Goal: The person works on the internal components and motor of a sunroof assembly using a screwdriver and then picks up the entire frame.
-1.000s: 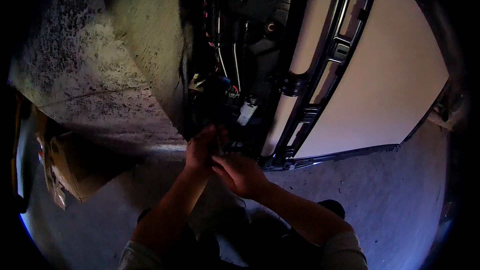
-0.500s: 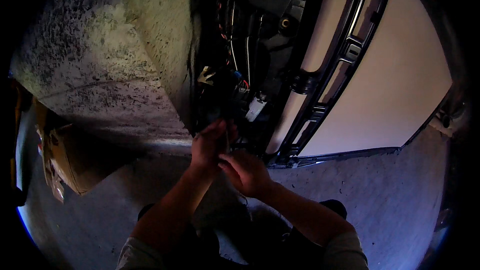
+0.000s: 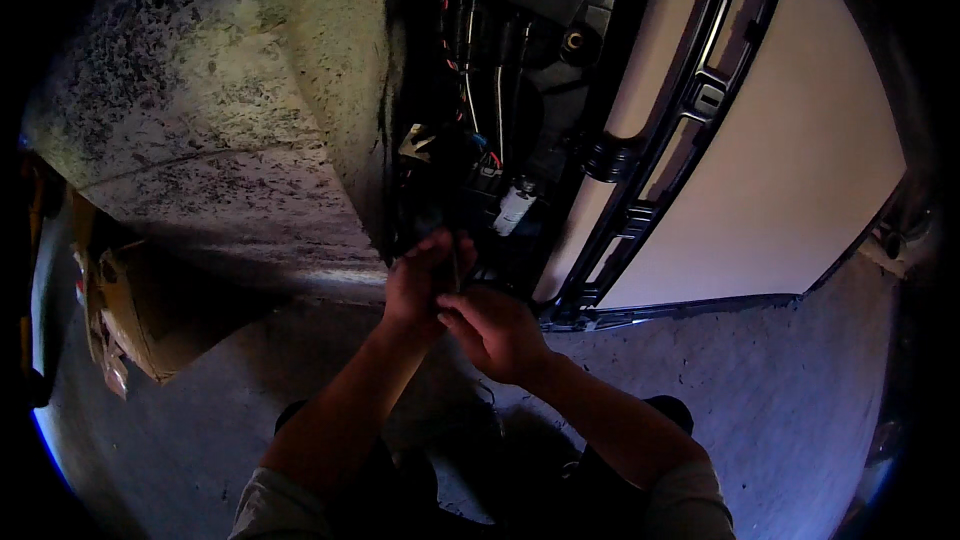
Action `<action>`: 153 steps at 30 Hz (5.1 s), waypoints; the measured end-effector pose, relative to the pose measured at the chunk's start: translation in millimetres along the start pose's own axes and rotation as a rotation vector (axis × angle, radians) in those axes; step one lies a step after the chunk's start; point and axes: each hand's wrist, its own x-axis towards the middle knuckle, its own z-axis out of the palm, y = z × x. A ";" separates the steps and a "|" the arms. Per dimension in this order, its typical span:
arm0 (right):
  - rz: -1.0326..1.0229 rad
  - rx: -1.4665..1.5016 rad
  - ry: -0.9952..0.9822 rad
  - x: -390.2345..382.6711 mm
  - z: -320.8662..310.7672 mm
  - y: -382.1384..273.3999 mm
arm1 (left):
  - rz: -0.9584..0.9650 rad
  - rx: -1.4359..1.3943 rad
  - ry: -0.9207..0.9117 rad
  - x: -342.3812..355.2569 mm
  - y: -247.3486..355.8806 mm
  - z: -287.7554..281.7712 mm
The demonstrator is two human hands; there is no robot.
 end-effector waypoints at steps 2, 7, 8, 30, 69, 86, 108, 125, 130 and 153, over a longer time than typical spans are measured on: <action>0.072 0.069 -0.053 -0.2 -3.1 -1.3 | -0.018 0.032 0.014 -1.6 0.9 5.7; 0.032 0.199 -0.400 24.3 -41.4 1.6 | -0.084 0.017 -0.003 1.3 8.6 4.4; 0.045 0.221 -0.468 28.4 -45.8 1.8 | -0.085 0.017 -0.008 1.0 9.7 4.3; -0.407 -0.399 -0.142 29.7 -30.5 0.9 | -0.101 0.002 -0.106 3.8 9.9 -0.8; 0.610 1.727 -0.190 -1.7 10.6 -2.9 | -0.031 0.154 0.001 -3.4 13.0 9.7; -0.064 -0.213 -0.367 18.8 -44.5 -15.0 | -0.152 0.081 0.002 12.6 9.2 -9.9; 0.009 -0.667 -0.112 19.3 -24.1 -51.0 | 0.007 0.162 -0.008 6.9 9.7 1.5; 0.746 1.430 -0.194 7.9 -21.6 -15.5 | 0.002 0.248 0.037 -0.6 16.7 11.0; 0.600 1.746 -0.150 -4.8 11.1 1.0 | -0.040 0.185 0.029 6.6 12.7 5.1; -0.444 -0.428 0.202 19.0 -7.8 8.4 | -0.059 0.224 -0.063 7.9 14.5 3.6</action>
